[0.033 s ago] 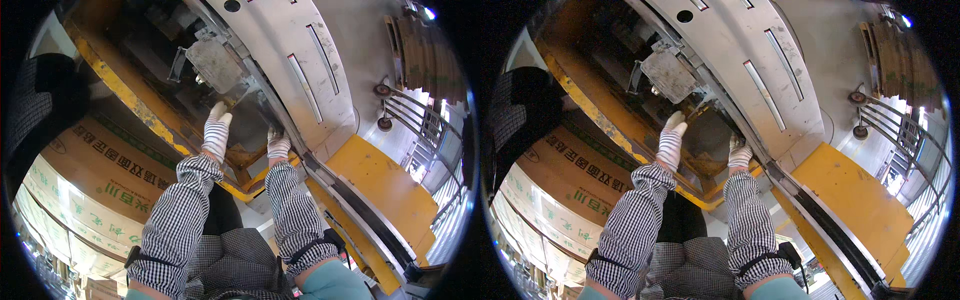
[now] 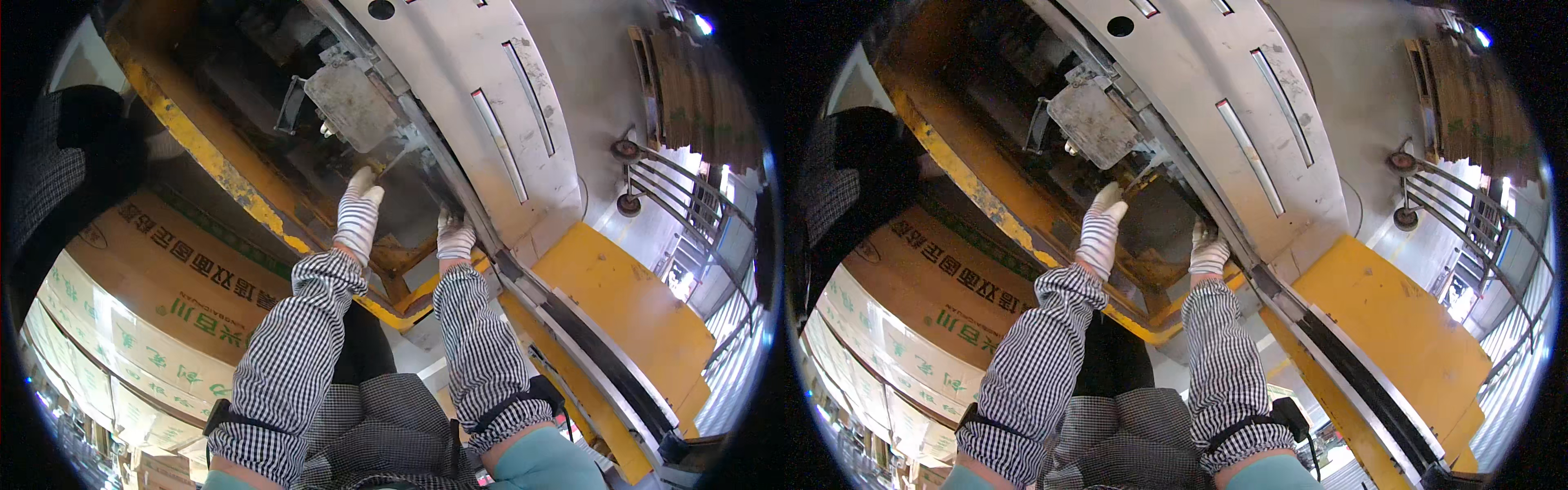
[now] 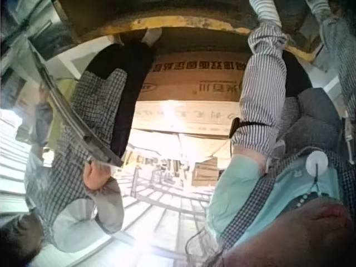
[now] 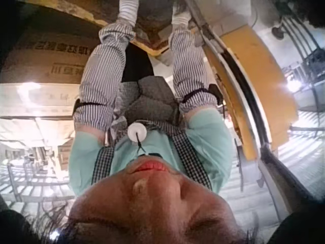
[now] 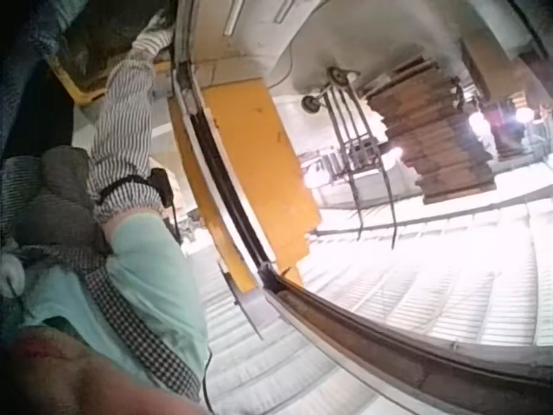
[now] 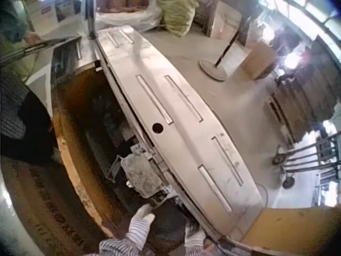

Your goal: Two workers are operating a strapping machine to secure cardboard boxes for transport.

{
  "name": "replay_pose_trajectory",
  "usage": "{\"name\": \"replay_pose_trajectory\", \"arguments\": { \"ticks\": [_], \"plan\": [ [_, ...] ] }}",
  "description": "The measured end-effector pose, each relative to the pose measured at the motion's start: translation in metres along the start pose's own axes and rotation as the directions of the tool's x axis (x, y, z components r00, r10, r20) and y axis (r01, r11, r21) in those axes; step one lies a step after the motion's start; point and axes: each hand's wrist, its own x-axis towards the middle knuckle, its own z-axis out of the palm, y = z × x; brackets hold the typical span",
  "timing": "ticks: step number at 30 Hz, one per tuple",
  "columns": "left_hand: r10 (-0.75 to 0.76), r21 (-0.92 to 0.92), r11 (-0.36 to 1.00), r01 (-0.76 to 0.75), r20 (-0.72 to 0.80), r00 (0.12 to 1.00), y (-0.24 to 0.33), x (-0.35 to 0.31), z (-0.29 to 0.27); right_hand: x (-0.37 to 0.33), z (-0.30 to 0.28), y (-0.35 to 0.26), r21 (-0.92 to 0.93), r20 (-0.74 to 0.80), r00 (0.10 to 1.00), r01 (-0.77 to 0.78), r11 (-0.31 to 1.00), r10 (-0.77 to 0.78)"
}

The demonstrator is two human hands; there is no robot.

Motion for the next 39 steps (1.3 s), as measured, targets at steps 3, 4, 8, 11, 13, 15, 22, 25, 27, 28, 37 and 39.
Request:
{"name": "replay_pose_trajectory", "arguments": {
  "ticks": [3, 4, 8, 11, 13, 15, 22, 25, 27, 28, 37, 39],
  "plan": [
    [0.041, 0.358, 0.931, 0.066, -0.283, 0.958, 0.022, -0.027, -0.158, -0.17, 0.293, -0.181, 0.937, 0.268, 0.53, -0.337, -0.091, 0.804],
    [0.053, 0.354, 0.935, 0.033, -0.23, 0.972, 0.011, -0.016, -0.143, -0.176, 0.285, -0.198, 0.928, 0.262, 0.463, -0.362, -0.089, 0.847],
    [-0.024, 0.207, 0.978, 0.026, -0.01, 1.0, -0.016, 0.007, -0.036, -0.13, 0.202, -0.141, 0.896, 0.444, 0.481, -0.234, -0.377, 0.756],
    [0.004, 0.295, 0.955, 0.008, -0.041, 0.999, -0.006, 0.004, -0.103, -0.144, 0.28, -0.242, 0.674, 0.534, 0.228, -0.697, -0.246, 0.814],
    [-0.013, 0.281, 0.96, 0.022, -0.032, 0.999, -0.01, 0.01, -0.095, -0.119, 0.269, -0.254, 0.728, 0.521, 0.423, -0.674, -0.128, 0.741],
    [0.007, 0.282, 0.959, -0.002, -0.018, 1.0, -0.02, 0.017, -0.088, -0.083, 0.252, -0.251, 0.845, 0.419, 0.615, -0.533, -0.04, 0.669],
    [0.074, 0.31, 0.947, -0.077, 0.022, 0.997, -0.039, 0.034, -0.094, -0.015, 0.238, -0.228, 0.942, 0.324, 0.745, -0.311, -0.127, 0.583],
    [0.063, 0.318, 0.945, -0.08, 0.062, 0.996, -0.042, 0.043, -0.104, -0.013, 0.252, -0.22, 0.951, 0.298, 0.715, -0.277, -0.134, 0.632],
    [0.037, 0.309, 0.949, -0.055, 0.062, 0.997, -0.041, 0.041, -0.097, -0.014, 0.248, -0.207, 0.955, 0.28, 0.737, -0.28, -0.099, 0.616],
    [0.032, 0.309, 0.95, -0.051, 0.066, 0.997, -0.037, 0.038, -0.092, -0.016, 0.246, -0.201, 0.961, 0.25, 0.739, -0.266, -0.07, 0.626],
    [-0.203, 0.354, 0.874, 0.333, -0.356, 0.912, -0.06, 0.032, -0.067, -0.081, 0.216, -0.135, 0.967, 0.077, 0.282, -0.255, -0.002, 0.956],
    [-0.358, 0.492, 0.761, 0.422, -0.224, 0.906, -0.085, 0.053, -0.041, -0.065, 0.188, -0.096, 0.988, 0.056, 0.334, -0.154, -0.004, 0.941]
  ]
}}
